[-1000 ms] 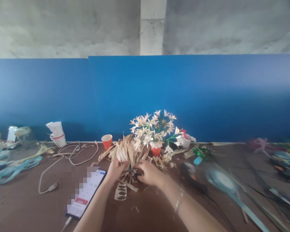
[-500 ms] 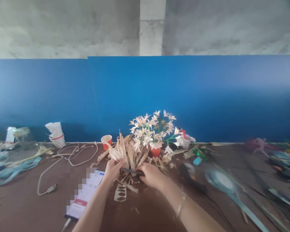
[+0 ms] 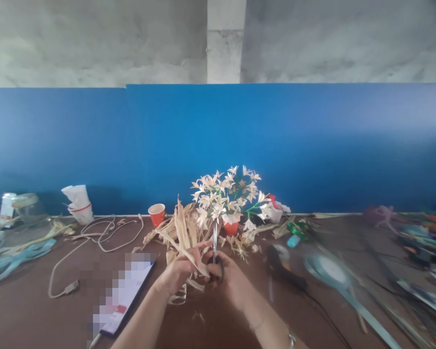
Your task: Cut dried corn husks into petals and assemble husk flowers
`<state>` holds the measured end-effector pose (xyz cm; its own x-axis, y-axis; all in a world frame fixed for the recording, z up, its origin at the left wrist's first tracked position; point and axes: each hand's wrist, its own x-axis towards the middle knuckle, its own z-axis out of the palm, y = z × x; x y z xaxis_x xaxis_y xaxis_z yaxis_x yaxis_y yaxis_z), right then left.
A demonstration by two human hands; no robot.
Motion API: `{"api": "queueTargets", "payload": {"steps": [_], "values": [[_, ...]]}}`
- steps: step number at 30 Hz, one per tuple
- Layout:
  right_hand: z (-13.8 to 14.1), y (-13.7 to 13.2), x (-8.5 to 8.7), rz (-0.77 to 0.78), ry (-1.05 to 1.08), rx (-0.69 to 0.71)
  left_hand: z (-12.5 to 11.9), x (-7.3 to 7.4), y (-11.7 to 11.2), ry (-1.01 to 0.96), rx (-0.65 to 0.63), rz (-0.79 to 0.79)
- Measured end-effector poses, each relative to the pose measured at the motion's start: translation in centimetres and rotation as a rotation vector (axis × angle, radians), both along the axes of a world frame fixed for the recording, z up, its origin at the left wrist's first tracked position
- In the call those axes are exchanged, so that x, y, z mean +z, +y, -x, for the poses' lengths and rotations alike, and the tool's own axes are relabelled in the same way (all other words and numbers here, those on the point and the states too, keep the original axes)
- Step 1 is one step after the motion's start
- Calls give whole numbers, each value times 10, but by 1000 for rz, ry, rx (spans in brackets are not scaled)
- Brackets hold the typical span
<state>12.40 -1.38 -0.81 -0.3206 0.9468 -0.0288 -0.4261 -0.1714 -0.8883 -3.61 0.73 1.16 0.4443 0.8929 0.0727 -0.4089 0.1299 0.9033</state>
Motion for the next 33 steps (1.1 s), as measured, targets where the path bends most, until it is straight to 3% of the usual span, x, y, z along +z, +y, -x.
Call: {"api": "queueTargets", "payload": {"steps": [3, 6, 10, 12, 17, 20, 26, 30, 33], "values": [[2, 1, -2, -106, -90, -176, -7, -1, -3, -66, -78, 10], [1, 2, -7, -293, -235, -381, -12, -2, -5, -96, -70, 53], [-3, 0, -11, -480, -440, -521, -24, -8, -3, 116, 154, 89], [-4, 1, -13, -493, -492, -538, -30, -12, 0, 215, 300, 64], [-3, 9, -16, -353, -406, -571, -35, -15, 3, 273, 384, -92], [-4, 9, -13, -292, -354, -606, -36, -14, 0, 244, 435, -37], [-9, 7, -8, -293, -378, -618, -43, -13, -6, 207, 383, 135], [-12, 8, -11, -329, -429, -540, -37, -9, -1, 79, 505, 150], [-11, 6, -11, -369, -524, -373, -28, -6, 5, -10, 567, 148]]}}
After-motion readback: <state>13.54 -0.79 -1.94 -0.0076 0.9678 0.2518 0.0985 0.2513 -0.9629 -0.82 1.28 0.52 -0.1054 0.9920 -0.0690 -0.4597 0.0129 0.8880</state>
